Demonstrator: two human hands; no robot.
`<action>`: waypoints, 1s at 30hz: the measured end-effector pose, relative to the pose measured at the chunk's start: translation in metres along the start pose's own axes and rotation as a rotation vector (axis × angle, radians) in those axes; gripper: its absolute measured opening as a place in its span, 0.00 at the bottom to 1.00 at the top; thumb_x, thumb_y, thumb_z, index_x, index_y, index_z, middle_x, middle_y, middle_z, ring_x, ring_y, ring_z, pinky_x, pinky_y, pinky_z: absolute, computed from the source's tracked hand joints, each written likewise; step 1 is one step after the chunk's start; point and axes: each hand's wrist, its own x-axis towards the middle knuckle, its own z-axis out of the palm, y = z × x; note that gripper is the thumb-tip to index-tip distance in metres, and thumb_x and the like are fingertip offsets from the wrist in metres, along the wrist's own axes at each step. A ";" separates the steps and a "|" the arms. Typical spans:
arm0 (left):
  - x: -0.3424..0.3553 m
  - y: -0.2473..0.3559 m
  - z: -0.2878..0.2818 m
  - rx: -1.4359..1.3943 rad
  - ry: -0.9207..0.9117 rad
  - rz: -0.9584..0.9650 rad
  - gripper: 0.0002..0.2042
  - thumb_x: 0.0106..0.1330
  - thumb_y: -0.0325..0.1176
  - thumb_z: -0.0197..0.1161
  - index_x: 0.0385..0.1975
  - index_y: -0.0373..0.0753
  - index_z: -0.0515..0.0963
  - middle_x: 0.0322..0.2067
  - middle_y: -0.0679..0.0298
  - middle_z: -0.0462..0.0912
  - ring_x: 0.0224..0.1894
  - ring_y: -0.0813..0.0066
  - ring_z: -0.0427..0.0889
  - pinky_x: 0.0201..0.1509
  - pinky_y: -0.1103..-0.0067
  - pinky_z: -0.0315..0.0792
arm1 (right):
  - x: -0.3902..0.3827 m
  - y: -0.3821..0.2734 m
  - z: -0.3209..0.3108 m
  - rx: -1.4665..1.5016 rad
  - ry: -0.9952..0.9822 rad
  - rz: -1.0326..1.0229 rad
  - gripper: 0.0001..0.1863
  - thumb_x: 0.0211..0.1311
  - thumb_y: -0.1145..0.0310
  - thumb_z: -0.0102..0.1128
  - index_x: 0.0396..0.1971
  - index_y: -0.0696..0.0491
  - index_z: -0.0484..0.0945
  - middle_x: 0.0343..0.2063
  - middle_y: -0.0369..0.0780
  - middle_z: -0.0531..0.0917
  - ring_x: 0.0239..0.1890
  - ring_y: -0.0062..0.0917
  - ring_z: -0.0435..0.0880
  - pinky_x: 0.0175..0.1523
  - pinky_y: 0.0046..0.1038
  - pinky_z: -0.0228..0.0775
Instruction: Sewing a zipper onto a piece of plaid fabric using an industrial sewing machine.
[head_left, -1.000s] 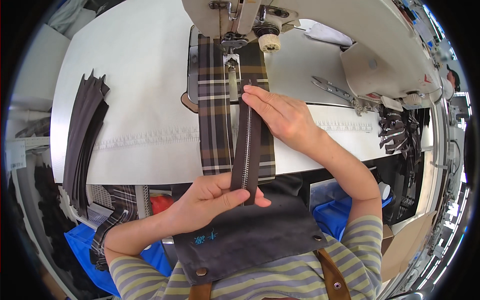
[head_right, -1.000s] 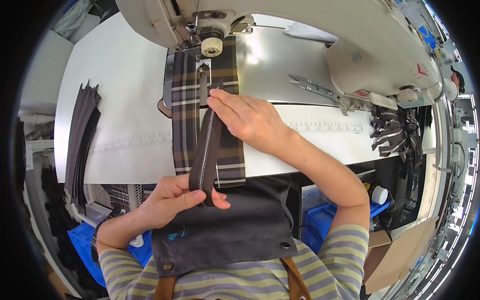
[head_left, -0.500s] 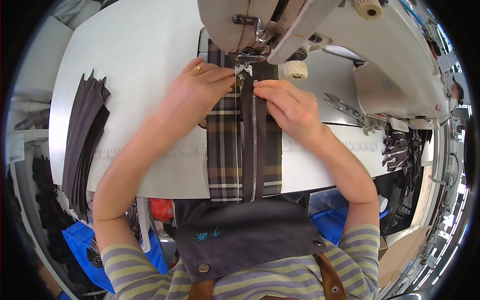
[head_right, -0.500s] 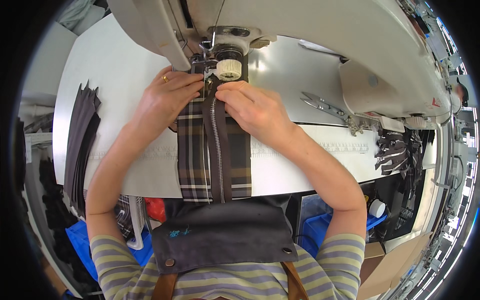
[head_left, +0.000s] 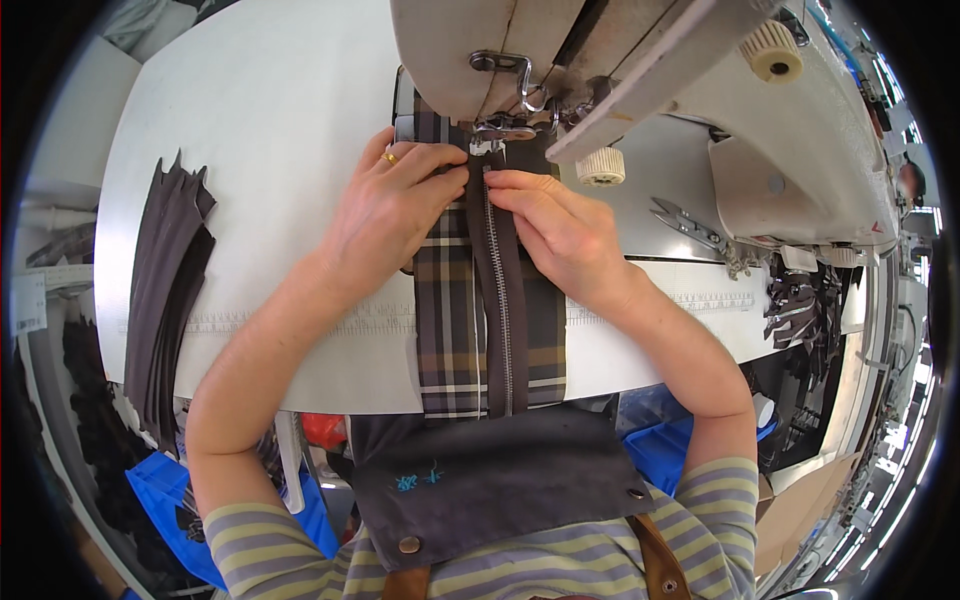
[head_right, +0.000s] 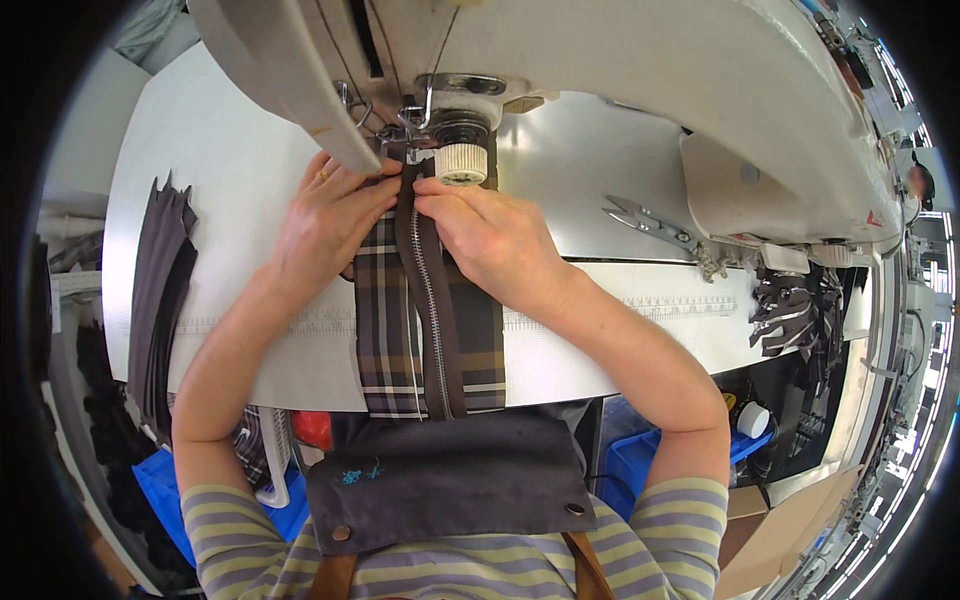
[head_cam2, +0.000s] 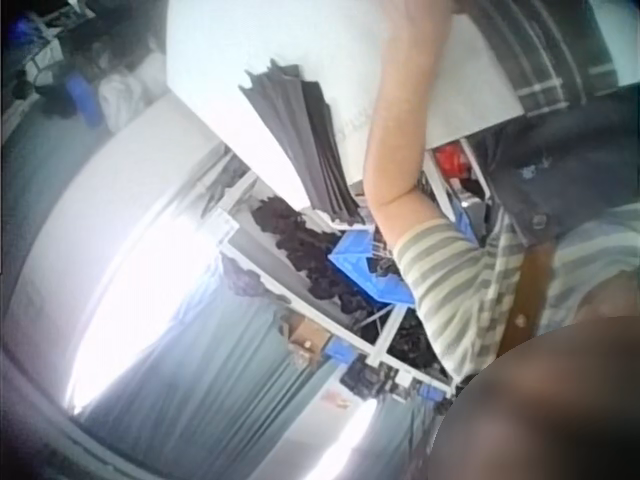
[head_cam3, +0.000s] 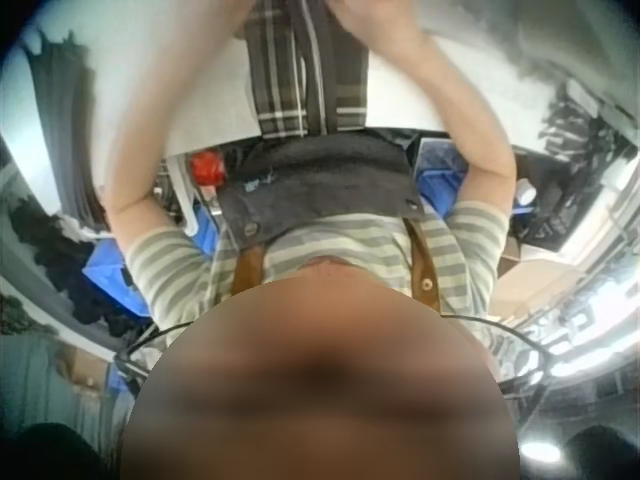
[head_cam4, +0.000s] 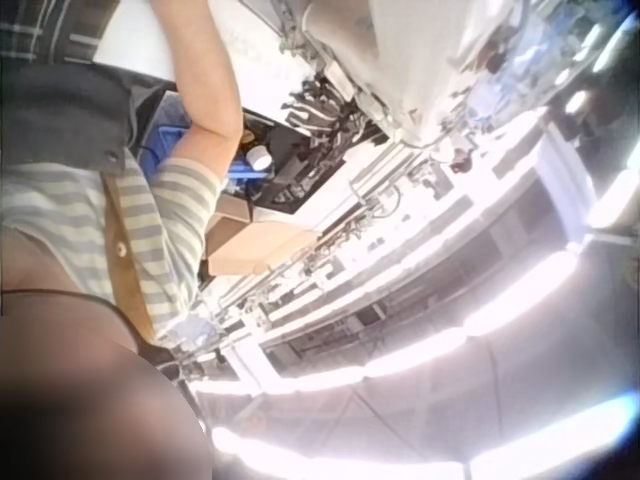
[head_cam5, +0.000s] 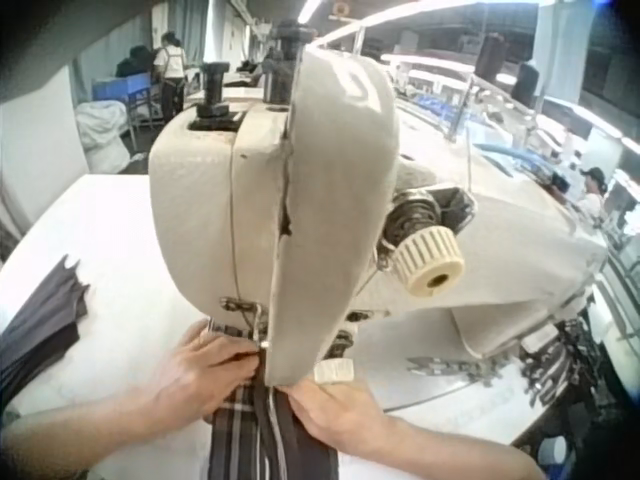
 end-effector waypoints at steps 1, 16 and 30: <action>0.000 0.001 0.000 0.000 0.000 0.002 0.07 0.58 0.26 0.64 0.36 0.37 0.81 0.44 0.66 0.80 0.41 0.66 0.78 0.61 0.64 0.63 | 0.000 0.000 0.000 -0.001 0.002 0.000 0.13 0.48 0.80 0.64 0.37 0.56 0.80 0.40 0.38 0.84 0.36 0.30 0.85 0.38 0.27 0.80; -0.001 0.005 0.001 0.107 -0.001 -0.026 0.10 0.56 0.33 0.67 0.37 0.45 0.84 0.44 0.74 0.84 0.42 0.78 0.80 0.66 0.50 0.53 | -0.001 -0.003 -0.003 -0.276 -0.087 -0.012 0.14 0.44 0.80 0.66 0.35 0.55 0.82 0.41 0.37 0.85 0.41 0.29 0.85 0.42 0.26 0.79; -0.002 0.007 0.002 0.102 0.027 -0.030 0.09 0.55 0.32 0.68 0.36 0.45 0.84 0.44 0.74 0.85 0.41 0.80 0.80 0.67 0.53 0.52 | 0.002 -0.003 -0.001 -0.347 -0.064 -0.029 0.13 0.45 0.78 0.66 0.34 0.53 0.82 0.42 0.35 0.85 0.37 0.24 0.86 0.33 0.24 0.79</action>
